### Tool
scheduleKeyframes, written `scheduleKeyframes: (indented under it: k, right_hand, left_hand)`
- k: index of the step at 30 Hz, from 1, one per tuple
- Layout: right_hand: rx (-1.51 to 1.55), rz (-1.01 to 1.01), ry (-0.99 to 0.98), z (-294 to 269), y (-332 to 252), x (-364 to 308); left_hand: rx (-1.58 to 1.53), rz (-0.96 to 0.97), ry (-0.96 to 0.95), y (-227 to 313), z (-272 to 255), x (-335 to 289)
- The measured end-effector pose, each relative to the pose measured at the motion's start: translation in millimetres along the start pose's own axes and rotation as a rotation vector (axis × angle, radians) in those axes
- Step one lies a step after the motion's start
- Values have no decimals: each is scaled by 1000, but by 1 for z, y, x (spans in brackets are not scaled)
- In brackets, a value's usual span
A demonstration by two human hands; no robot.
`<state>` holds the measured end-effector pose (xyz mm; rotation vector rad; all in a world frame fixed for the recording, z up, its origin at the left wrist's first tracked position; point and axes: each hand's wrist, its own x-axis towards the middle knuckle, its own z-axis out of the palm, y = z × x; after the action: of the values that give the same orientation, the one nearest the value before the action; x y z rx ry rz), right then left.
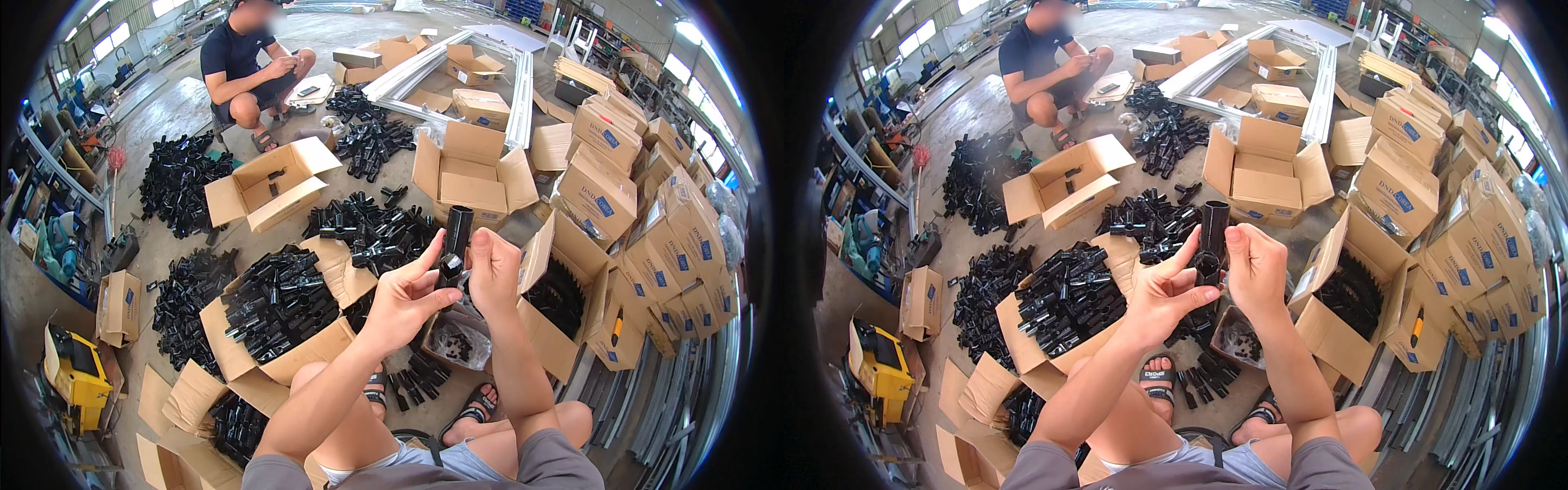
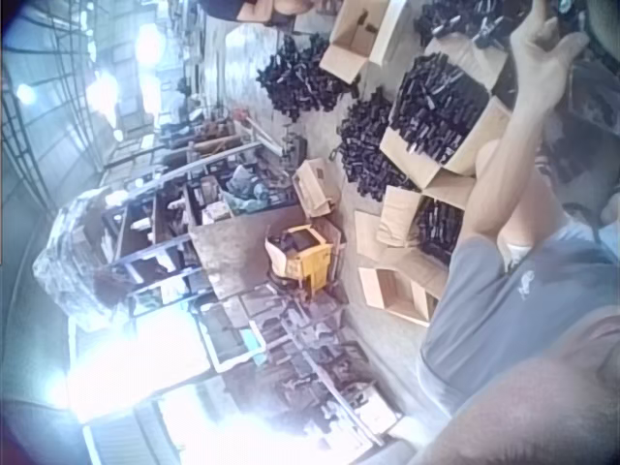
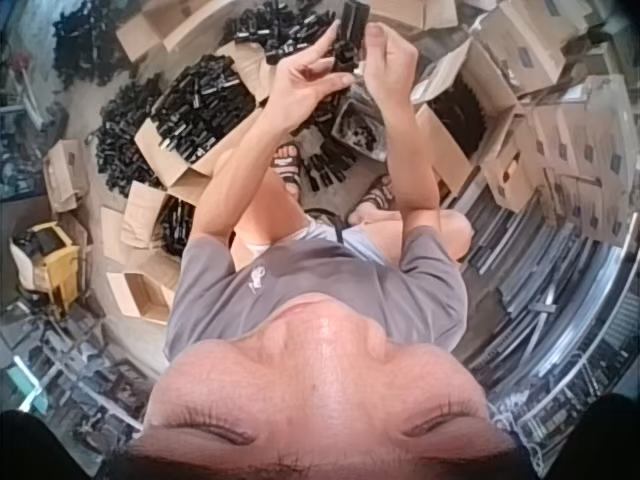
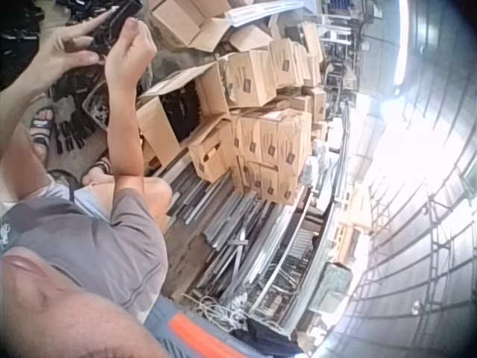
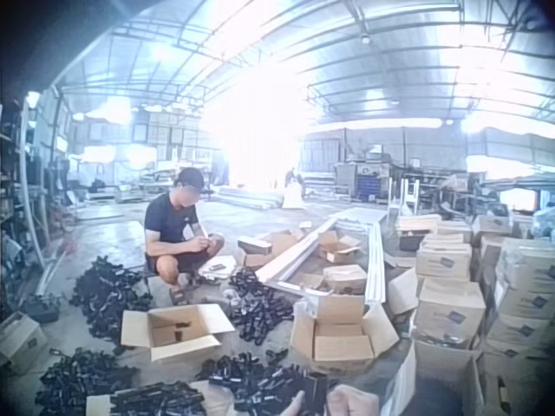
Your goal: The person assembles small black plastic components by hand while sitting on the floor among several boxes. They pick up a cylindrical black piece, slide a smaller attachment onto it, and place the completed assembly into a small bag.
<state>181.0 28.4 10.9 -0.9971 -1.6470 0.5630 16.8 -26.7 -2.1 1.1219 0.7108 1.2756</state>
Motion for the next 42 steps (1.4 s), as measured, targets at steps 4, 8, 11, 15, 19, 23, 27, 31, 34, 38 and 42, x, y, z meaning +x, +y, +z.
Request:
scheduleKeyframes:
  k: [4,8,11,15,19,23,27,31,34,38,42]
  right_hand:
    - [65,-95,30,-1,2,-3]
    - [7,-144,170,0,-10,-7]
    - [-178,-164,90,-8,-14,-3]
    - [-172,-153,34,0,6,-4]
    - [-26,-52,156,-9,-13,-10]
    - [-157,-112,99,-6,12,-12]
    - [-66,-138,182,-5,7,-17]
    - [-103,-157,188,4,9,-16]
    - [-143,-102,142,1,18,-19]
    - [-16,-98,277,4,7,-18]
    - [-133,-55,178,5,26,-16]
  left_hand:
    - [-66,-23,16,0,1,1]
    - [-40,-50,4,0,7,6]
    - [133,-66,-2,7,6,1]
    - [-77,-46,38,3,8,0]
    - [-40,-47,-7,-4,9,4]
    - [-46,-55,-2,-6,12,3]
    - [-8,-41,-2,-5,7,1]
    - [45,-47,8,-2,9,1]
    - [6,-53,5,-1,9,0]
    - [115,-67,-35,0,10,1]
    - [8,-87,14,2,14,3]
